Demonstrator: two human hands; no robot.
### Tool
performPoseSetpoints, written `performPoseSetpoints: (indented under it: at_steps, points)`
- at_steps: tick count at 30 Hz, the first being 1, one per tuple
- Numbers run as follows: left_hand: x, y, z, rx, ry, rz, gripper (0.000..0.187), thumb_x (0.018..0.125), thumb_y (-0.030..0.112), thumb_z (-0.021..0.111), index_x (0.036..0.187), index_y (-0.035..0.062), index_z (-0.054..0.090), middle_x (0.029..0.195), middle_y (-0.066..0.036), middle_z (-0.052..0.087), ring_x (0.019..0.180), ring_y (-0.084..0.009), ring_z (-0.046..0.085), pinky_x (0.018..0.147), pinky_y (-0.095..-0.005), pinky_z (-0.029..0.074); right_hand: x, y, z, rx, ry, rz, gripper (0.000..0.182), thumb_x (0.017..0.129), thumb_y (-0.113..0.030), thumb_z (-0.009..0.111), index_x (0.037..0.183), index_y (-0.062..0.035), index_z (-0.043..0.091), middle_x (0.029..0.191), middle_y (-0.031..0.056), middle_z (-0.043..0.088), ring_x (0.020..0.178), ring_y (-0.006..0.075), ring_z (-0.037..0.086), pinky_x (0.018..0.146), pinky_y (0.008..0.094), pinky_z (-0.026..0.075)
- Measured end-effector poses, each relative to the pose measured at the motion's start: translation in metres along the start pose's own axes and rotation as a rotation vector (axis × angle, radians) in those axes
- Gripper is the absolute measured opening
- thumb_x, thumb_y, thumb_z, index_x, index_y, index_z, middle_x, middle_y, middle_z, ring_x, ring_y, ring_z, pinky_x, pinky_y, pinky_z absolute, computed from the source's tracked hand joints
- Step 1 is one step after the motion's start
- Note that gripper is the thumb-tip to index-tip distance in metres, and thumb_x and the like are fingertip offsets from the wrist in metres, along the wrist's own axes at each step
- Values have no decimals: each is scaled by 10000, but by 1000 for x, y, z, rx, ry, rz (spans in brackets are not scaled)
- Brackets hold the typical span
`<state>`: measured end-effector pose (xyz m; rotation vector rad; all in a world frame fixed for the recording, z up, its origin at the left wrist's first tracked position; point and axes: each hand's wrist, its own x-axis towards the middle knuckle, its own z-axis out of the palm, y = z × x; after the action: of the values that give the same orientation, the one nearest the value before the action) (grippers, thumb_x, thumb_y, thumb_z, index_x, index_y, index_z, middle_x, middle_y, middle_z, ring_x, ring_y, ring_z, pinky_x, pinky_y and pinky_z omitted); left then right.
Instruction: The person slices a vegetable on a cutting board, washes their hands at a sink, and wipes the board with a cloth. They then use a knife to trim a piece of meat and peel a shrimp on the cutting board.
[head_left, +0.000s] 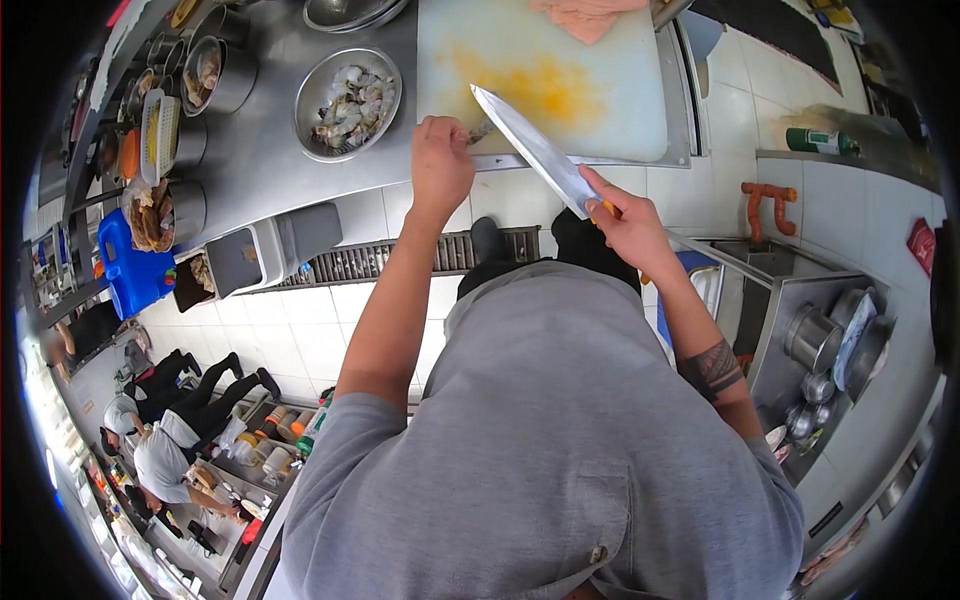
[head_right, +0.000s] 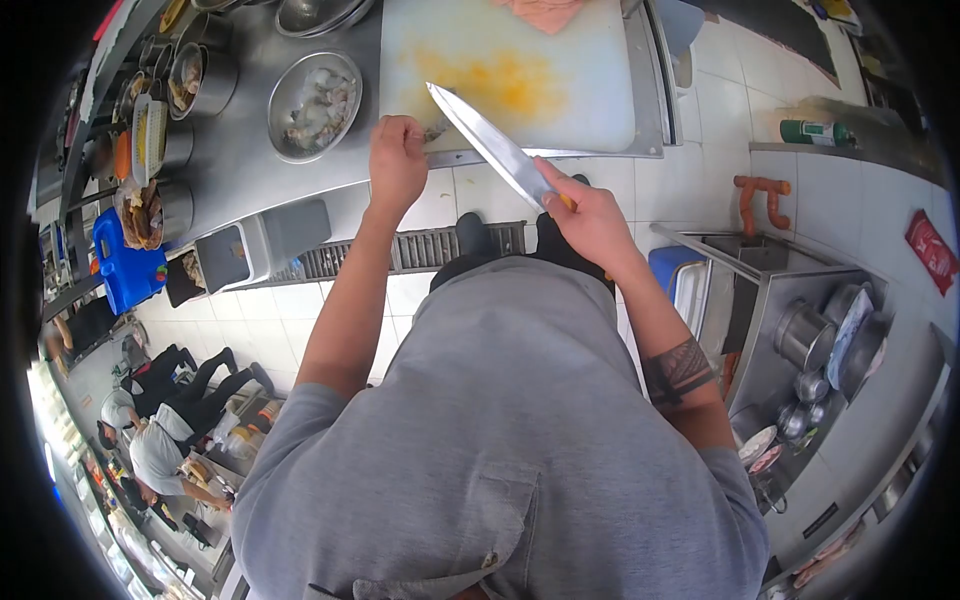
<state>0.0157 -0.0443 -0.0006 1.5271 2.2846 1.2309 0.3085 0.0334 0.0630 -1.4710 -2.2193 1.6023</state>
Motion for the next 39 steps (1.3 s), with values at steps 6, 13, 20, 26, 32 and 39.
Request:
performPoseSetpoints:
  at_steps: [6,13,20,26,32,39]
  points:
    - [-6,9,2,-269,-34,-209,62,962,-32,594,995,16,615,934,-168,708,885,-353,695,806,-417,545,5,-2,1,-132,3,-45,534,1011,-216,635,1526,-334,552,838,203,675,741,325,654,778,385,535]
    - [-8,16,-7,-111,-13,-314,83,946,-36,589,996,25,618,866,-156,709,814,-366,713,741,-403,556,4,-2,6,-138,1,-32,538,1008,-218,638,1526,-336,551,857,207,688,764,345,668,795,400,537]
    - [-14,11,-71,-196,-171,-300,80,937,58,699,1013,34,701,888,-153,736,809,-308,711,761,-374,558,5,8,15,-91,38,-55,521,1010,-210,651,1517,-299,570,810,173,682,676,238,623,739,369,543]
    - [-29,37,-264,-417,-155,-391,122,897,17,779,1004,20,719,930,-32,762,840,-111,697,762,-266,561,10,0,25,21,8,60,539,1019,-167,643,1536,-297,567,713,11,556,536,81,489,516,275,482]
    - [-118,-18,-467,-825,269,192,232,852,-29,764,1002,111,655,860,9,695,774,-109,605,772,-314,491,11,-32,27,-58,-13,116,566,1027,-156,625,1571,-279,524,737,12,561,527,79,489,484,262,468]
    - [-342,-450,-382,-39,761,-1274,818,824,317,853,1376,-104,421,1356,-231,563,1217,-314,563,1036,-386,464,7,-54,40,-75,5,140,570,1037,-154,613,1586,-263,503,724,7,550,518,80,481,467,265,455]
